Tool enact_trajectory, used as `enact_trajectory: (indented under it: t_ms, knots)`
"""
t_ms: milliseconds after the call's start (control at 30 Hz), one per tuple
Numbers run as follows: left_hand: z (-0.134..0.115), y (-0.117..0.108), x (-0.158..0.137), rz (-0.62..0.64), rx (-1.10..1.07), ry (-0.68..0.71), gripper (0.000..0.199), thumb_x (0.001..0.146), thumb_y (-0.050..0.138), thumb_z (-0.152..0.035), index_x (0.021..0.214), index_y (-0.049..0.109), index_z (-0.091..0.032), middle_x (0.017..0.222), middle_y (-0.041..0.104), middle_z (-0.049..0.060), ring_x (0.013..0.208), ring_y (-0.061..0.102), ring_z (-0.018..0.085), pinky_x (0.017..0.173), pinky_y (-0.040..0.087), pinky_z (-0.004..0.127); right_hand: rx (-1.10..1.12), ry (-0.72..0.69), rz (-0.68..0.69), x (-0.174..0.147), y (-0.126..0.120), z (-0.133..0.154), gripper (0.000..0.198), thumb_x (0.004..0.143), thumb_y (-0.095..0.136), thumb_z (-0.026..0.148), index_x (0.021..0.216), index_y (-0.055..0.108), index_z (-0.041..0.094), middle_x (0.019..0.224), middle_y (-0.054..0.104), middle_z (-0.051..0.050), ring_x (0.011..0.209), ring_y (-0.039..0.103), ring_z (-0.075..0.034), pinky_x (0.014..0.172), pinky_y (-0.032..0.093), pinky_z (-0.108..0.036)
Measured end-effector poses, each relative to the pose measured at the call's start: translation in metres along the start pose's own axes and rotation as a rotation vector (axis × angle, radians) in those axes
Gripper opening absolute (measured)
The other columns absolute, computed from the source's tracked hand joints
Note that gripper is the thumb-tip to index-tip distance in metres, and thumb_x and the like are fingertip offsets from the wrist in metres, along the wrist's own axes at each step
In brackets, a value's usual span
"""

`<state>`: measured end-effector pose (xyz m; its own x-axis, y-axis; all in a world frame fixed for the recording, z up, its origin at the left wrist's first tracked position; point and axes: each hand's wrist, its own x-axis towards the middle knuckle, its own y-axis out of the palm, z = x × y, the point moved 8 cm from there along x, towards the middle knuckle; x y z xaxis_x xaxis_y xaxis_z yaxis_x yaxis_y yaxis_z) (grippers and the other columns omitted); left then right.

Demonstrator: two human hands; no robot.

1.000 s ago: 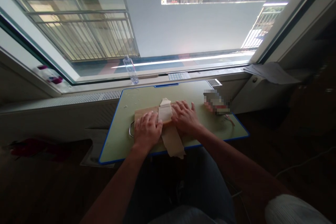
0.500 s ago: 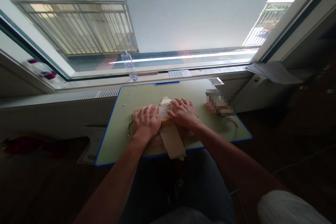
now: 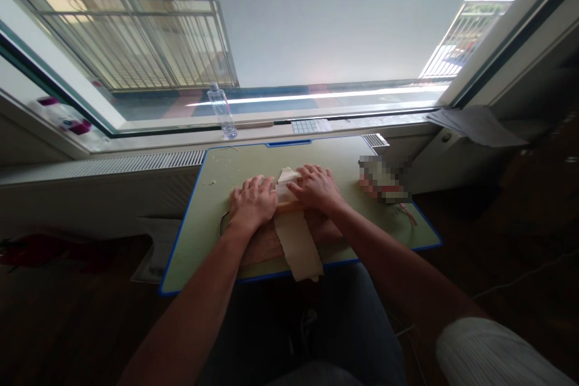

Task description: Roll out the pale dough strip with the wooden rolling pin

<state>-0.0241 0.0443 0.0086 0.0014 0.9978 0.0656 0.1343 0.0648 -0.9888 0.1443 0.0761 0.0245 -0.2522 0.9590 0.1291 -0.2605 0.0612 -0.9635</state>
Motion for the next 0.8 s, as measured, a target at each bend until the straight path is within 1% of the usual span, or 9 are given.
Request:
enact_trajectory:
  t_ms: [167, 333, 533, 667, 800]
  knots:
    - [-0.003, -0.003, -0.008, -0.025, -0.001, 0.006, 0.051, 0.105, 0.042, -0.043, 0.151, 0.059, -0.032, 0.163, 0.056, 0.009, 0.147, 0.05, 0.032, 0.121, 0.039, 0.058, -0.014, -0.003, 0.002, -0.007, -0.005, 0.003, 0.055, 0.103, 0.051, 0.058, 0.142, 0.064, 0.023, 0.151, 0.062, -0.014, 0.14, 0.051, -0.034, 0.121, 0.032, -0.053]
    - [-0.01, -0.009, -0.026, -0.102, -0.002, 0.019, 0.049, 0.104, 0.043, -0.04, 0.147, 0.064, -0.03, 0.158, 0.061, 0.01, 0.145, 0.053, 0.032, 0.122, 0.039, 0.056, -0.047, 0.0, -0.033, -0.023, -0.007, 0.005, 0.055, 0.104, 0.046, 0.057, 0.146, 0.062, 0.025, 0.158, 0.057, -0.013, 0.144, 0.045, -0.036, 0.124, 0.027, -0.06]
    - [-0.011, -0.007, -0.047, -0.193, 0.004, 0.02, 0.052, 0.103, 0.042, -0.04, 0.149, 0.064, -0.027, 0.16, 0.06, 0.011, 0.147, 0.052, 0.035, 0.125, 0.036, 0.059, -0.079, -0.008, -0.108, -0.045, -0.005, 0.005, 0.052, 0.104, 0.046, 0.055, 0.144, 0.063, 0.026, 0.159, 0.057, -0.013, 0.145, 0.044, -0.037, 0.123, 0.025, -0.064]
    - [-0.01, -0.004, -0.052, -0.229, 0.006, 0.037, 0.053, 0.104, 0.04, -0.041, 0.149, 0.064, -0.028, 0.159, 0.06, 0.011, 0.148, 0.052, 0.035, 0.125, 0.035, 0.06, -0.08, 0.014, -0.145, -0.056, -0.005, 0.004, 0.053, 0.106, 0.044, 0.055, 0.147, 0.061, 0.026, 0.162, 0.055, -0.011, 0.149, 0.04, -0.037, 0.125, 0.021, -0.063]
    - [-0.011, -0.004, -0.054, -0.225, 0.004, 0.035, 0.053, 0.105, 0.039, -0.041, 0.148, 0.065, -0.026, 0.159, 0.06, 0.012, 0.148, 0.051, 0.034, 0.125, 0.035, 0.059, -0.073, 0.023, -0.132, -0.065, -0.006, 0.007, 0.055, 0.109, 0.037, 0.056, 0.145, 0.062, 0.024, 0.165, 0.052, -0.012, 0.154, 0.035, -0.038, 0.126, 0.019, -0.064]
